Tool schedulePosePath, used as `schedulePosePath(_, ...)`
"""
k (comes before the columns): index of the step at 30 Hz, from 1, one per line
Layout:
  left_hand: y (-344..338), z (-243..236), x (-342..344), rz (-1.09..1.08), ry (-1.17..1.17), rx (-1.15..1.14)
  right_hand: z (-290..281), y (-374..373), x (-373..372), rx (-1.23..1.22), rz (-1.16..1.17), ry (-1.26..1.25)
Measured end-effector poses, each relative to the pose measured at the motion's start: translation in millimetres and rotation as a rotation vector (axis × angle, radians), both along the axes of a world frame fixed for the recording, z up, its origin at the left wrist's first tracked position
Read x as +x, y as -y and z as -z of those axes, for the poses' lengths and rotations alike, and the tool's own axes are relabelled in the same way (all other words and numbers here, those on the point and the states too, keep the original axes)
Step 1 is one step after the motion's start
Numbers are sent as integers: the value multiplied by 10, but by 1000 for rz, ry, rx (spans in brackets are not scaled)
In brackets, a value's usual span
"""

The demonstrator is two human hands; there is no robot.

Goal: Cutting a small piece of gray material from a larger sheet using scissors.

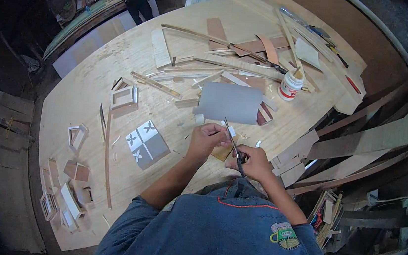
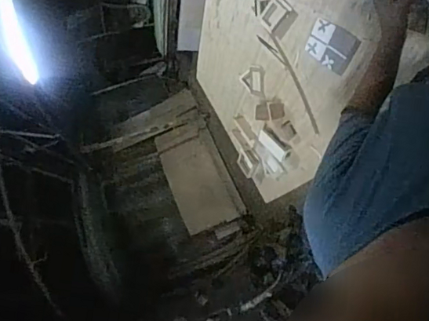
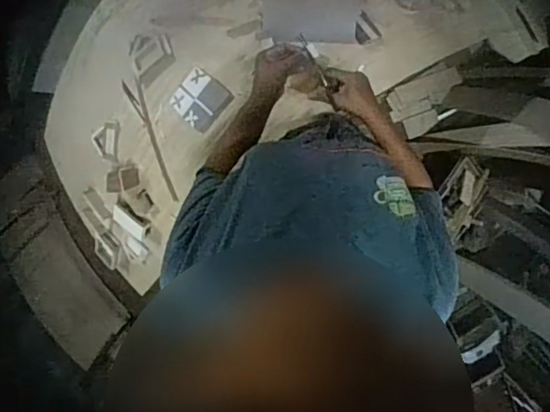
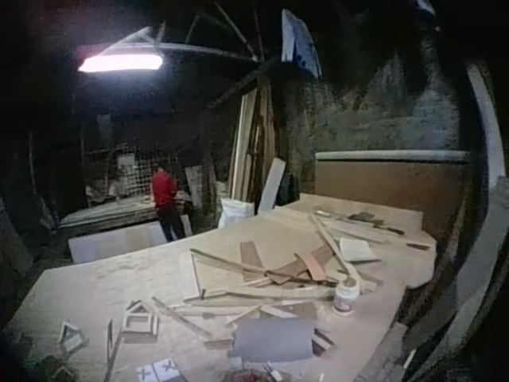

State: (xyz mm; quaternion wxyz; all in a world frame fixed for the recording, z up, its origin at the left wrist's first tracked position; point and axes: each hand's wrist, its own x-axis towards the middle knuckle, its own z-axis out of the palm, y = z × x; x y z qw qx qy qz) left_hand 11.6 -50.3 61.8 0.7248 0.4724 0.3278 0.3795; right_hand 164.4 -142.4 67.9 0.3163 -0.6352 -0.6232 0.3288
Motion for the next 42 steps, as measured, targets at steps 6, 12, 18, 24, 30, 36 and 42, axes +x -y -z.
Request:
schedulePosePath(6, -20, 26, -22, 26, -5, -20, 27, 17, 7, 15, 5, -54)
schedulePosePath(12, -16, 22, -34, 59, 2, -11, 67, 13, 27, -53, -3, -23)
schedulePosePath(18, -23, -4, -39, 40, -19, -23, 106, 38, 46, 0, -94, -133)
schedulePosePath(24, -32, -28, -54, 67, 8, -108, 21, 54, 29, -3, -107, -124)
schedulePosePath(30, -14, 5, -32, 70, -13, -94, 70, 39, 20, -75, -81, -156)
schedulePosePath(36, -20, -18, -37, 89, 1, -132, 106, 45, 15, -28, -83, -225)
schedulePosePath(42, -4, -37, -26, 85, 15, -172, 103, 47, 17, -56, -109, -208)
